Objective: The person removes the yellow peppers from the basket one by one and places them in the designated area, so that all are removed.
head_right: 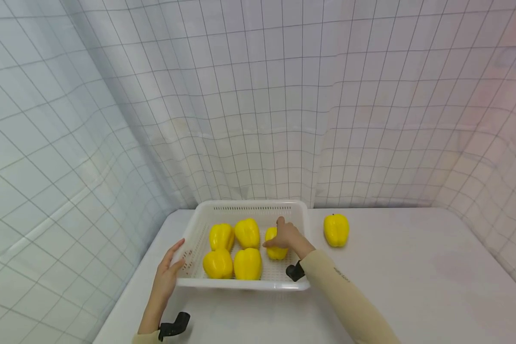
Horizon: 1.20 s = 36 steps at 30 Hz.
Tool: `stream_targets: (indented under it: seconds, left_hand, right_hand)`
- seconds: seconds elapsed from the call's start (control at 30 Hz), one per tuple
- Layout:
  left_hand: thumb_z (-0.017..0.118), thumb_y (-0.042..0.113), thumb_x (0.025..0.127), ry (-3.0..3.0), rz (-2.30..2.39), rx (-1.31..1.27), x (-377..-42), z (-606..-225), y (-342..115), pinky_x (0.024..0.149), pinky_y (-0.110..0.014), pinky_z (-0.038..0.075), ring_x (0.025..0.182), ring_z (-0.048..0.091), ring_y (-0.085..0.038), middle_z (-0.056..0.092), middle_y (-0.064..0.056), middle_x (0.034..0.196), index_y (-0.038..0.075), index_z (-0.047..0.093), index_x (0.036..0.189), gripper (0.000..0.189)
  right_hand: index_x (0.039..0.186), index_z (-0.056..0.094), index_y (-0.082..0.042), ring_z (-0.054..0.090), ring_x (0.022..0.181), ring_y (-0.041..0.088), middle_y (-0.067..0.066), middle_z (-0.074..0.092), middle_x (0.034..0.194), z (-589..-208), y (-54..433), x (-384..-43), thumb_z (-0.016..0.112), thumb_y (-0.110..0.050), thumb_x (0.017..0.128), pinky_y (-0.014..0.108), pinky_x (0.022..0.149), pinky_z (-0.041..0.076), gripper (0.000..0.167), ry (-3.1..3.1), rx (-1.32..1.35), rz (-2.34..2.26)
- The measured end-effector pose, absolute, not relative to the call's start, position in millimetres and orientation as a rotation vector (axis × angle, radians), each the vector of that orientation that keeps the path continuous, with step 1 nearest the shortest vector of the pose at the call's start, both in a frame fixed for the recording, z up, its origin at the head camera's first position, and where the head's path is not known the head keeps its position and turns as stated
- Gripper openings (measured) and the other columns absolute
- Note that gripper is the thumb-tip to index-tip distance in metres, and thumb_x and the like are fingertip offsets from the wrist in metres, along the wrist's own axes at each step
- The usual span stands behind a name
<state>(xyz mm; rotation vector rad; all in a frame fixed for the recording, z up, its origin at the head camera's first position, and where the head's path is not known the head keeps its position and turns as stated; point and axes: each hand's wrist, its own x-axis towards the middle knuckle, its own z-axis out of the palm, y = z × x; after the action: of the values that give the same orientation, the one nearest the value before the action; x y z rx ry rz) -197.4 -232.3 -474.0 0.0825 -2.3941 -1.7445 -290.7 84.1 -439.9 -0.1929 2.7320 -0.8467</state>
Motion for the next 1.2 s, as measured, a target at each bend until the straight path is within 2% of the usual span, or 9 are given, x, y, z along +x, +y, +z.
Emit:
stream_targets:
  seconds: [0.3,0.77,1.03,1.2]
  left_hand:
    - [0.040,-0.002,0.095,-2.364,-1.777,0.060,-195,-472,-231,0.104,-0.058,0.025,0.132,0.031,-0.038,0.029,-0.018,0.150,0.009,0.035,0.146,0.052]
    - [0.041,-0.003,0.094,-2.379,-1.746,0.059,-195,-473,-233,0.104,-0.057,0.025,0.131,0.032,-0.038,0.031,-0.019,0.149,0.009,0.038,0.145,0.052]
    - [0.041,-0.001,0.094,-2.378,-1.769,0.077,-196,-474,-233,0.104,-0.057,0.026,0.131,0.033,-0.037,0.031,-0.017,0.150,0.011,0.038,0.145,0.052]
    - [0.040,-0.003,0.094,-2.371,-1.761,0.048,-197,-473,-233,0.105,-0.057,0.025,0.132,0.032,-0.038,0.030,-0.019,0.149,0.008,0.037,0.145,0.052]
  right_hand:
    - [0.129,0.039,0.001,0.055,0.092,0.029,0.019,0.056,0.109,-439,85,-291,0.077,-0.039,0.076,0.047,0.087,0.047,0.076,2.743,-0.184,-0.865]
    - [0.133,0.042,-0.003,0.055,0.089,0.028,0.018,0.056,0.109,-439,85,-291,0.076,-0.042,0.076,0.045,0.081,0.048,0.077,2.838,-0.263,-0.959]
    - [0.134,0.037,0.002,0.057,0.093,0.029,0.020,0.055,0.117,-425,90,-285,0.076,-0.043,0.075,0.044,0.080,0.050,0.083,2.897,-0.266,-1.111]
    - [0.133,0.039,0.002,0.056,0.094,0.029,0.019,0.055,0.118,-414,100,-282,0.075,-0.041,0.076,0.044,0.079,0.049,0.080,2.917,-0.315,-1.252]
